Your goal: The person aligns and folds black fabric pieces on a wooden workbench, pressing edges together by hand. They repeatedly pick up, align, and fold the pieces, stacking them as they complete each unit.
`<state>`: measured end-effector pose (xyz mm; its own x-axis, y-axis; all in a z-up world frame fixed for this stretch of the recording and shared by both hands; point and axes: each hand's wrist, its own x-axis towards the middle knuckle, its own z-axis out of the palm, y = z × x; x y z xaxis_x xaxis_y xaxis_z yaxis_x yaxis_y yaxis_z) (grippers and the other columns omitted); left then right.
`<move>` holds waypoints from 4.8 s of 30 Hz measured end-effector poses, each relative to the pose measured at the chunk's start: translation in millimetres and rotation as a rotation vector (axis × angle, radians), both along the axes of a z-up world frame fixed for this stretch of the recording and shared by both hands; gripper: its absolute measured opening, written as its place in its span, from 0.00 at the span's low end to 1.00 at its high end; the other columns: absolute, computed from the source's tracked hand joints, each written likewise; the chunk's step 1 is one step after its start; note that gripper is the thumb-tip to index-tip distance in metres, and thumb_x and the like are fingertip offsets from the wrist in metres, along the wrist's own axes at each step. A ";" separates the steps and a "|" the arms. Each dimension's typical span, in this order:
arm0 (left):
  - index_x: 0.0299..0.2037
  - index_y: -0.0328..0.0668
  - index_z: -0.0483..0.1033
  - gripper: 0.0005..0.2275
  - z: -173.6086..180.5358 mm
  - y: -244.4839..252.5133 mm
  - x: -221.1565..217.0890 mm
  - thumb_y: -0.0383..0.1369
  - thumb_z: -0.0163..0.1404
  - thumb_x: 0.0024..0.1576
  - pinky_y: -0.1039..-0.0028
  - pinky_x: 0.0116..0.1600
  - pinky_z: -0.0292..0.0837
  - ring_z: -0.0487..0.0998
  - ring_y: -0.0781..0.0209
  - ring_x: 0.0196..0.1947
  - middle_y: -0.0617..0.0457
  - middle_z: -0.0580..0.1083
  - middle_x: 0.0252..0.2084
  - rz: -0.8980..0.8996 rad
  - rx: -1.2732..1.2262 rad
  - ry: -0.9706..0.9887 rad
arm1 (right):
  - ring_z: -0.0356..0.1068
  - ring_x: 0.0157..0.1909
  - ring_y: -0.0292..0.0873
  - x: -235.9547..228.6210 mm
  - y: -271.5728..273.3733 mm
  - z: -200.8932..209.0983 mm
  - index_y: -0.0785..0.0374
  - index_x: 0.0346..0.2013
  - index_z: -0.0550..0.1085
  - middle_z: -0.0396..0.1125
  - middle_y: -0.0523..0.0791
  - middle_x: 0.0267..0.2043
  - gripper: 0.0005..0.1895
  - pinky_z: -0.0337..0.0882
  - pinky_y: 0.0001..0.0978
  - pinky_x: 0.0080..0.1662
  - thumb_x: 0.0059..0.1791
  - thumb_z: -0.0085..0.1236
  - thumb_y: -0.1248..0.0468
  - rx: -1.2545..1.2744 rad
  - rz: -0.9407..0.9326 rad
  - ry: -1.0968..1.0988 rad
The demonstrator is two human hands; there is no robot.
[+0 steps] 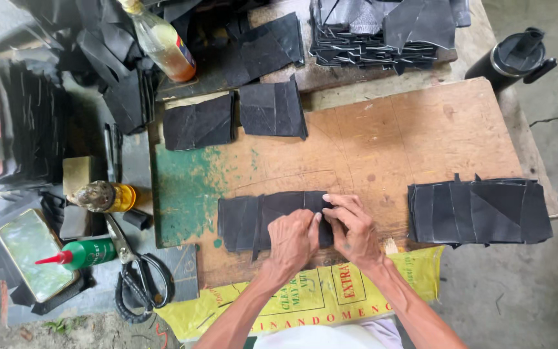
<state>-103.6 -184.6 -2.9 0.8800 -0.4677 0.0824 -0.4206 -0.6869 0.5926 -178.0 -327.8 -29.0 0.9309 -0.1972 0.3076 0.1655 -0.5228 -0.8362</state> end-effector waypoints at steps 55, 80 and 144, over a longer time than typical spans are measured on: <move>0.27 0.35 0.79 0.09 24.6 135.0 -47.7 0.32 0.58 0.56 0.61 0.27 0.65 0.74 0.51 0.20 0.46 0.74 0.21 0.326 -0.105 0.308 | 0.71 0.55 0.55 -72.1 88.4 97.5 0.68 0.33 0.71 0.68 0.53 0.39 0.12 0.68 0.49 0.63 0.54 0.56 0.61 -0.140 1.126 0.241; 0.24 0.41 0.68 0.10 4.6 108.0 -3.3 0.30 0.55 0.54 0.57 0.34 0.65 0.73 0.46 0.25 0.47 0.70 0.24 -0.264 0.016 -0.040 | 0.70 0.57 0.53 10.6 67.2 4.8 0.66 0.31 0.75 0.72 0.48 0.51 0.06 0.71 0.40 0.56 0.42 0.64 0.75 -0.103 0.141 -0.050; 0.22 0.39 0.68 0.13 18.5 147.7 -3.1 0.31 0.56 0.57 0.56 0.30 0.65 0.72 0.43 0.25 0.44 0.69 0.24 0.110 0.019 -0.066 | 0.64 0.63 0.56 32.4 103.1 16.0 0.66 0.49 0.77 0.68 0.51 0.55 0.19 0.64 0.48 0.62 0.44 0.67 0.67 -0.280 0.256 -0.039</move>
